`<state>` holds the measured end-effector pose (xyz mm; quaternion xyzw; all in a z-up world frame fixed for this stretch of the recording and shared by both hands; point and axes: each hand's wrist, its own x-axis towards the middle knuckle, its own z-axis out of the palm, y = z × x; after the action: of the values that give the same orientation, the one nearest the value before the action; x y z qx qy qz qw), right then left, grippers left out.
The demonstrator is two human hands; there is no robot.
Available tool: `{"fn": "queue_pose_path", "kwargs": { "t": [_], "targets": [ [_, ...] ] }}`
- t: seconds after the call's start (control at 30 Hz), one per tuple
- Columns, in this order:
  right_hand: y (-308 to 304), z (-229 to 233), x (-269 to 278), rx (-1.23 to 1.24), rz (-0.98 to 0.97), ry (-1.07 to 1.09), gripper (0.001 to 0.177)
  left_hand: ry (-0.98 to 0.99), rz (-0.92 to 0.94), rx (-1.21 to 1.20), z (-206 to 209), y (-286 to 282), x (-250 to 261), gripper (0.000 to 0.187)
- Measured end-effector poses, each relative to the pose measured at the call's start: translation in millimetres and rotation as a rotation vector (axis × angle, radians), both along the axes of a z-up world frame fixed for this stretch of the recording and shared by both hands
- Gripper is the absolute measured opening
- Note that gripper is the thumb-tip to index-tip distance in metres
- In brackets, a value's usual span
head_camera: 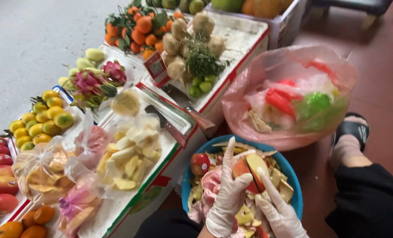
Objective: Peeling and slicing an apple using a knife at a fruit stall.
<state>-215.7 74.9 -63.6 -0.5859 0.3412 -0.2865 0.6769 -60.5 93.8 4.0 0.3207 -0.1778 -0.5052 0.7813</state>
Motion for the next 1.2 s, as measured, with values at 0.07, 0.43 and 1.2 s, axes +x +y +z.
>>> {"fn": "queue_pose_path", "kwargs": {
  "t": [0.07, 0.43, 1.2],
  "targets": [
    [5.5, 8.5, 7.7, 0.303, -0.118, -0.075, 0.068, 0.014, -0.012, 0.029, 2.5, 0.1, 2.3, 0.113],
    [-1.5, 46.9, 16.0, 0.298, -0.227, 0.188, 0.063, 0.130, 0.052, 0.046, -29.0, -5.4, -5.2, 0.112],
    [5.4, 56.4, 43.2, 0.453, -0.322, -0.294, 0.063, 0.371, 0.461, 0.413, -31.2, -15.0, -27.9, 0.082]
  ]
}}
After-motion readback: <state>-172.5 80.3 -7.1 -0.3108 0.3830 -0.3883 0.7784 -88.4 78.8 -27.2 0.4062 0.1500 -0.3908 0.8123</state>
